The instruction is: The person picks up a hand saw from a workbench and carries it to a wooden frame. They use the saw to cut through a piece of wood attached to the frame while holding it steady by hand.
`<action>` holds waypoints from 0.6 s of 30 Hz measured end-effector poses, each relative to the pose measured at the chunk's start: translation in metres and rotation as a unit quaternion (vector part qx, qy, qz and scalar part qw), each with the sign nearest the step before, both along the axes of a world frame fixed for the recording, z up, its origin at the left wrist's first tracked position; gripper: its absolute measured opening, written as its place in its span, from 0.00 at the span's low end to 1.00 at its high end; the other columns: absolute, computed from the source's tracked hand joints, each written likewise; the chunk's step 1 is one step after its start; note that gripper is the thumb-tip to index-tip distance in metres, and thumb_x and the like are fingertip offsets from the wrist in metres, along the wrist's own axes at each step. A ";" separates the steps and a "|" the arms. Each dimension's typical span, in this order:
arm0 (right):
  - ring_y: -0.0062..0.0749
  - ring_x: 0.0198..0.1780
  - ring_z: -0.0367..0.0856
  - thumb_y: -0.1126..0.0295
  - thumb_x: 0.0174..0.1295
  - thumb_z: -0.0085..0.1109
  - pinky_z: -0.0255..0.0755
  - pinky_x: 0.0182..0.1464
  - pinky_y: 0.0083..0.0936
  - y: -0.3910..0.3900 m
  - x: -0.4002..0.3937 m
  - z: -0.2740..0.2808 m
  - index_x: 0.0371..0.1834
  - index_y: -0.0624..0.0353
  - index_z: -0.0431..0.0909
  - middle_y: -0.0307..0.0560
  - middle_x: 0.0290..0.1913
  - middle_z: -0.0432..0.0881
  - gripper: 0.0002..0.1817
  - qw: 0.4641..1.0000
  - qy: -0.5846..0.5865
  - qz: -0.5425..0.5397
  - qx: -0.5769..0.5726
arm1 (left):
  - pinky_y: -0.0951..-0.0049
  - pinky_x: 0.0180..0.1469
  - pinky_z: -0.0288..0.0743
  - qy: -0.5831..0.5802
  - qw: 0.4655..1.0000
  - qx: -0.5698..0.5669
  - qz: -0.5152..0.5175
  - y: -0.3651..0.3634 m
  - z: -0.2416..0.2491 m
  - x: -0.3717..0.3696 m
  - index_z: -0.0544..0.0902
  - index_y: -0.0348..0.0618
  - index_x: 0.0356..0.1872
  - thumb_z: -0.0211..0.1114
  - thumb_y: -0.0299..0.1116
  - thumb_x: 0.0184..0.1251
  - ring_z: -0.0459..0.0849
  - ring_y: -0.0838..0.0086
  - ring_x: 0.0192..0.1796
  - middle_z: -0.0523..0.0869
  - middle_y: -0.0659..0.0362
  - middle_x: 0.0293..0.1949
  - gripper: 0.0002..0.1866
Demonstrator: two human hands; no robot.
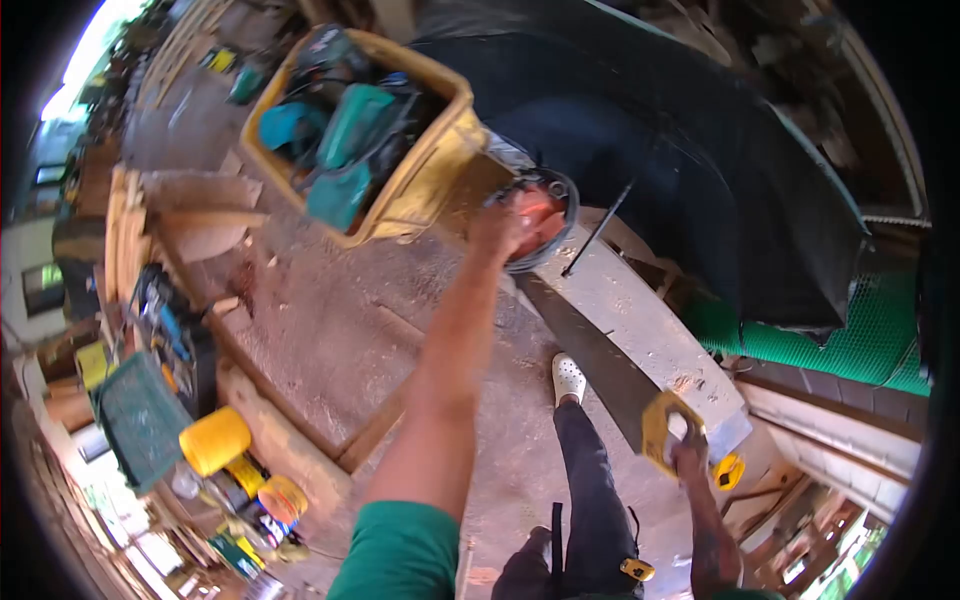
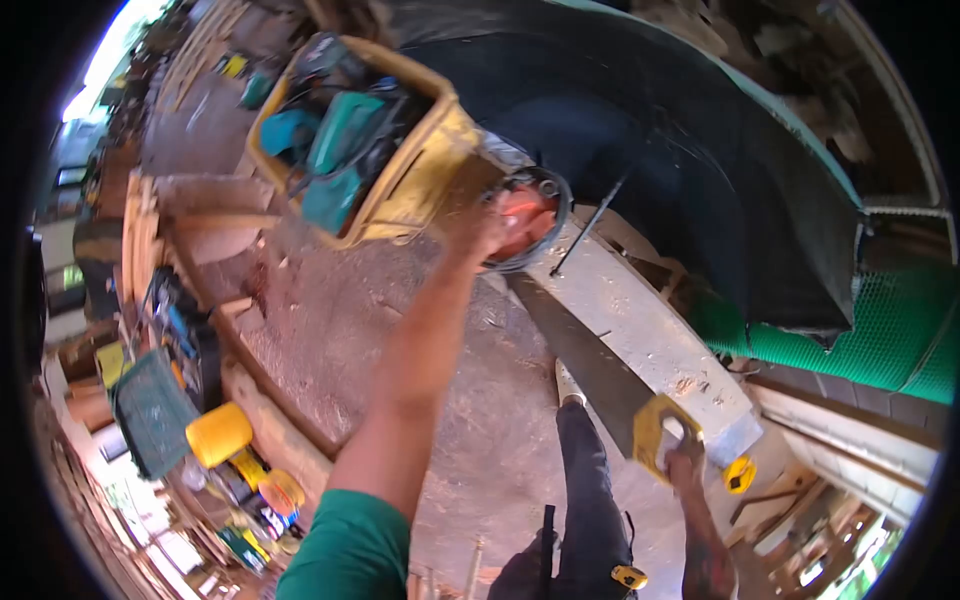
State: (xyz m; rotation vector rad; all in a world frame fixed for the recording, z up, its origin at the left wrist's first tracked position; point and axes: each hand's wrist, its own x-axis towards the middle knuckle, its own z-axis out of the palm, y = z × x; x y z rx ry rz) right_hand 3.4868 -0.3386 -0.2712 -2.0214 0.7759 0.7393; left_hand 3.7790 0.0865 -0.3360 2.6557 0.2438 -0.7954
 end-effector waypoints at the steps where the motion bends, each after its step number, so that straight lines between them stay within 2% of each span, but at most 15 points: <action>1: 0.28 0.14 0.69 0.74 0.35 0.53 0.62 0.15 0.25 -0.004 -0.016 0.027 0.47 0.65 0.73 0.44 0.18 0.69 0.28 1.000 -0.012 -0.013 -0.018 | 0.53 0.54 0.72 -0.004 0.999 -0.016 0.033 -0.006 -0.004 -0.009 0.59 0.59 0.69 0.54 0.48 0.67 0.79 0.50 0.53 0.79 0.42 0.52 0.30; 4: 0.29 0.15 0.68 0.75 0.36 0.52 0.63 0.15 0.26 -0.026 -0.049 0.093 0.46 0.66 0.72 0.43 0.22 0.71 0.26 0.996 0.003 -0.041 -0.083 | 0.52 0.52 0.73 -0.013 0.993 -0.075 0.092 -0.022 0.013 -0.056 0.56 0.57 0.69 0.53 0.45 0.68 0.79 0.48 0.52 0.79 0.40 0.51 0.30; 6: 0.24 0.16 0.66 0.79 0.35 0.49 0.62 0.16 0.21 -0.008 -0.067 0.149 0.51 0.65 0.68 0.40 0.25 0.70 0.30 0.969 -0.140 -0.191 -0.067 | 0.50 0.49 0.74 -0.101 0.976 -0.103 0.163 -0.026 0.002 -0.104 0.55 0.48 0.68 0.51 0.44 0.69 0.79 0.46 0.51 0.79 0.40 0.50 0.30; 7: 0.24 0.16 0.66 0.79 0.35 0.49 0.62 0.16 0.21 -0.020 -0.083 0.161 0.51 0.65 0.68 0.40 0.25 0.70 0.30 0.967 -0.152 -0.187 -0.080 | 0.51 0.50 0.73 -0.138 0.953 -0.146 0.225 -0.031 -0.011 -0.131 0.62 0.40 0.63 0.51 0.44 0.69 0.78 0.47 0.51 0.79 0.39 0.46 0.26; 8: 0.24 0.18 0.67 0.79 0.36 0.50 0.63 0.17 0.21 -0.037 -0.103 0.169 0.50 0.64 0.67 0.40 0.26 0.70 0.30 0.962 -0.211 -0.118 -0.129 | 0.53 0.52 0.73 -0.167 0.925 -0.186 0.285 -0.040 -0.033 -0.165 0.69 0.32 0.57 0.51 0.43 0.69 0.77 0.48 0.51 0.78 0.38 0.42 0.25; 9: 0.24 0.20 0.68 0.79 0.36 0.51 0.64 0.18 0.21 -0.045 -0.122 0.180 0.50 0.64 0.66 0.41 0.27 0.71 0.29 0.946 -0.270 -0.050 -0.170 | 0.52 0.52 0.72 -0.139 0.915 -0.243 0.292 -0.050 -0.097 -0.204 0.72 0.32 0.53 0.50 0.44 0.69 0.77 0.47 0.51 0.78 0.38 0.43 0.24; 10: 0.24 0.20 0.68 0.79 0.36 0.51 0.64 0.18 0.21 -0.044 -0.137 0.200 0.50 0.64 0.66 0.41 0.27 0.71 0.29 0.944 -0.282 -0.047 -0.166 | 0.51 0.52 0.71 -0.107 0.900 -0.297 0.301 -0.059 -0.155 -0.244 0.74 0.32 0.49 0.48 0.46 0.70 0.76 0.46 0.52 0.78 0.37 0.45 0.24; 11: 0.23 0.22 0.68 0.78 0.38 0.55 0.64 0.20 0.19 -0.037 -0.151 0.231 0.48 0.63 0.66 0.39 0.28 0.69 0.27 0.956 -0.244 -0.081 -0.144 | 0.51 0.53 0.69 -0.093 0.940 -0.227 0.237 -0.071 -0.033 -0.294 0.74 0.32 0.49 0.45 0.49 0.71 0.76 0.45 0.52 0.78 0.37 0.46 0.25; 12: 0.21 0.25 0.68 0.77 0.40 0.59 0.64 0.21 0.18 -0.027 -0.157 0.255 0.46 0.61 0.66 0.38 0.30 0.68 0.25 0.966 -0.209 -0.102 -0.110 | 0.53 0.50 0.71 -0.103 0.924 -0.303 0.208 -0.080 -0.034 -0.348 0.76 0.33 0.47 0.41 0.51 0.72 0.78 0.45 0.49 0.80 0.37 0.44 0.27; 13: 0.20 0.26 0.68 0.79 0.41 0.58 0.64 0.22 0.16 -0.028 -0.173 0.265 0.47 0.60 0.66 0.37 0.31 0.66 0.25 0.971 -0.210 -0.075 -0.088 | 0.56 0.49 0.73 -0.061 0.909 -0.276 0.306 -0.102 -0.008 -0.392 0.76 0.36 0.49 0.41 0.51 0.72 0.80 0.47 0.46 0.81 0.39 0.43 0.27; 14: 0.19 0.25 0.66 0.82 0.42 0.58 0.62 0.21 0.16 -0.064 -0.202 0.235 0.48 0.59 0.66 0.37 0.32 0.66 0.25 0.939 -0.341 -0.048 -0.009 | 0.61 0.46 0.74 -0.034 0.867 -0.417 0.271 -0.126 -0.060 -0.450 0.76 0.38 0.50 0.43 0.53 0.71 0.81 0.55 0.44 0.83 0.44 0.39 0.27; 15: 0.17 0.24 0.66 0.82 0.45 0.60 0.63 0.23 0.16 -0.069 -0.218 0.237 0.48 0.59 0.66 0.35 0.32 0.67 0.24 0.926 -0.376 -0.021 -0.029 | 0.60 0.45 0.75 0.060 0.822 -0.498 0.271 -0.129 0.030 -0.493 0.75 0.41 0.53 0.49 0.55 0.69 0.80 0.62 0.46 0.83 0.51 0.42 0.27; 16: 0.19 0.22 0.66 0.78 0.50 0.63 0.64 0.24 0.16 -0.053 -0.224 0.238 0.46 0.59 0.67 0.35 0.30 0.67 0.21 0.873 -0.469 -0.091 0.096 | 0.61 0.43 0.75 0.063 0.667 -0.635 0.384 -0.153 0.032 -0.539 0.75 0.42 0.53 0.54 0.57 0.67 0.79 0.68 0.45 0.80 0.58 0.45 0.28; 17: 0.20 0.25 0.67 0.75 0.50 0.63 0.65 0.27 0.18 -0.018 -0.236 0.265 0.46 0.58 0.67 0.35 0.31 0.69 0.20 0.885 -0.451 -0.057 0.102 | 0.63 0.46 0.74 0.057 0.626 -0.679 0.379 -0.135 0.133 -0.578 0.72 0.42 0.57 0.56 0.58 0.66 0.76 0.71 0.45 0.77 0.59 0.48 0.31; 18: 0.21 0.28 0.68 0.72 0.51 0.63 0.65 0.30 0.19 0.018 -0.256 0.295 0.46 0.57 0.68 0.36 0.33 0.70 0.19 0.894 -0.431 -0.016 0.123 | 0.66 0.49 0.73 -0.016 0.605 -0.694 0.389 -0.126 0.187 -0.610 0.69 0.41 0.61 0.56 0.58 0.66 0.75 0.73 0.47 0.76 0.59 0.49 0.33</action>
